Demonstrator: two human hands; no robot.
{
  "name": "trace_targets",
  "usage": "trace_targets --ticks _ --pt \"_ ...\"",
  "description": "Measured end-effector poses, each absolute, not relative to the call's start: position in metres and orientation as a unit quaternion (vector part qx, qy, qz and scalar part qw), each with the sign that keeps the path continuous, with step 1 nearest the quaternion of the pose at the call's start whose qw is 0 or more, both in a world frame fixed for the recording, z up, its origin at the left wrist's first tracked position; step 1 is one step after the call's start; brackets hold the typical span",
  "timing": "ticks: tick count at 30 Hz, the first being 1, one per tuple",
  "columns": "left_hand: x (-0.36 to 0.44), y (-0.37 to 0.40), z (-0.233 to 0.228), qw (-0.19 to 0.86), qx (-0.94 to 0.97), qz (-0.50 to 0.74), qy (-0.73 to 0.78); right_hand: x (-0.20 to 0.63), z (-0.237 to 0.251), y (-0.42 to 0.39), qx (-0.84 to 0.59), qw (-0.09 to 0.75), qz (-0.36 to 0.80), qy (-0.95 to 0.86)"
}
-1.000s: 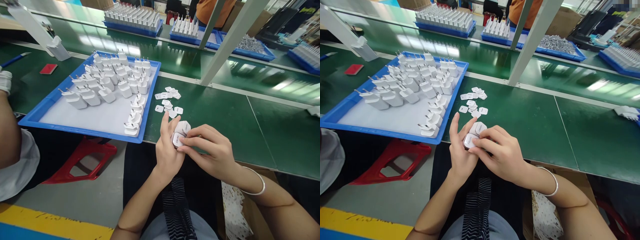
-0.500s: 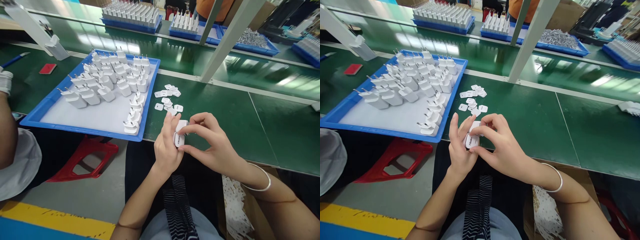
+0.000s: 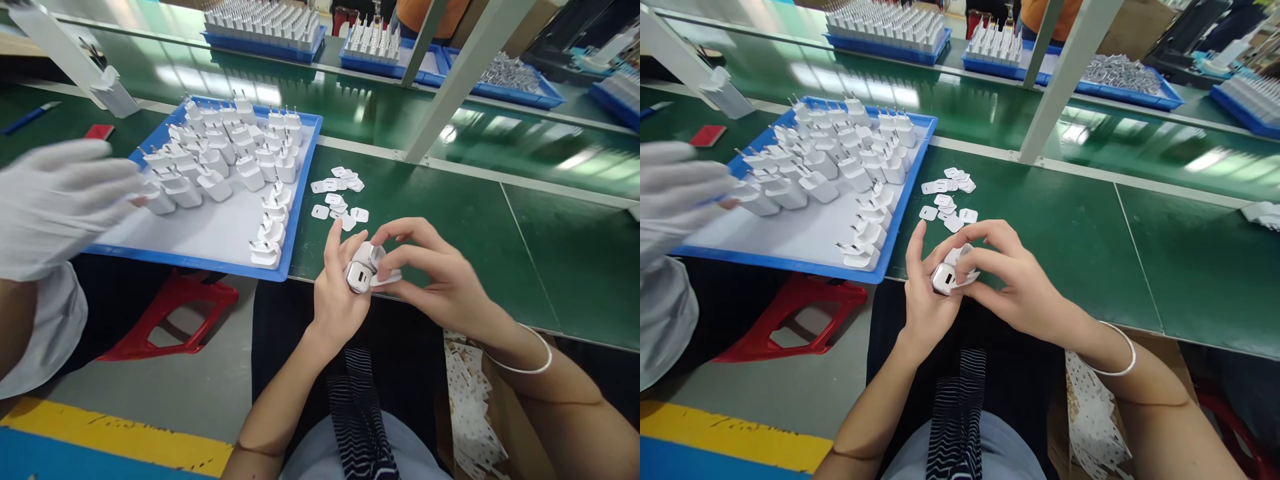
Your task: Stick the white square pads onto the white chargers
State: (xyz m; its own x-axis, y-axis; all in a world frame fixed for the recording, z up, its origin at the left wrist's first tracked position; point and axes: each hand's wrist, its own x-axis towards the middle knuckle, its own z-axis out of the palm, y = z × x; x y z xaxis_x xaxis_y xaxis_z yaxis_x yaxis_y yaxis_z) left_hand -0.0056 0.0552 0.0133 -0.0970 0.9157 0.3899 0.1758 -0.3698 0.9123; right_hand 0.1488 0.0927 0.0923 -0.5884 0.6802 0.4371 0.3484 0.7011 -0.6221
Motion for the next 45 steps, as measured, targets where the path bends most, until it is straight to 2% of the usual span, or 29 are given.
trace_targets --ticks 4,8,14,25,32,38,41,45 --pt "-0.002 0.062 0.013 0.379 0.528 0.605 0.461 0.162 0.087 0.089 -0.386 0.404 0.310 -0.770" --pt "0.001 0.071 0.007 0.359 0.525 0.622 0.456 0.180 0.069 0.103 -0.490 0.355 0.354 -0.713" --pt "0.000 0.076 -0.007 0.260 0.541 0.637 0.484 0.202 0.037 0.125 -0.555 0.274 0.330 -0.713" --pt "-0.003 0.076 -0.006 0.206 0.559 0.607 0.527 0.214 0.015 0.134 -0.550 0.211 0.112 -0.801" --pt "-0.001 0.077 -0.010 0.158 0.580 0.596 0.533 0.218 0.021 0.136 -0.581 0.256 0.220 -0.741" --pt "-0.002 0.077 -0.010 0.136 0.602 0.583 0.529 0.216 0.030 0.116 -0.552 0.211 0.272 -0.759" --pt "-0.003 0.078 -0.011 0.137 0.602 0.584 0.527 0.213 0.032 0.086 -0.540 0.210 0.256 -0.774" --pt "-0.002 0.079 -0.014 0.140 0.596 0.593 0.523 0.209 0.023 0.047 -0.545 0.264 0.207 -0.768"
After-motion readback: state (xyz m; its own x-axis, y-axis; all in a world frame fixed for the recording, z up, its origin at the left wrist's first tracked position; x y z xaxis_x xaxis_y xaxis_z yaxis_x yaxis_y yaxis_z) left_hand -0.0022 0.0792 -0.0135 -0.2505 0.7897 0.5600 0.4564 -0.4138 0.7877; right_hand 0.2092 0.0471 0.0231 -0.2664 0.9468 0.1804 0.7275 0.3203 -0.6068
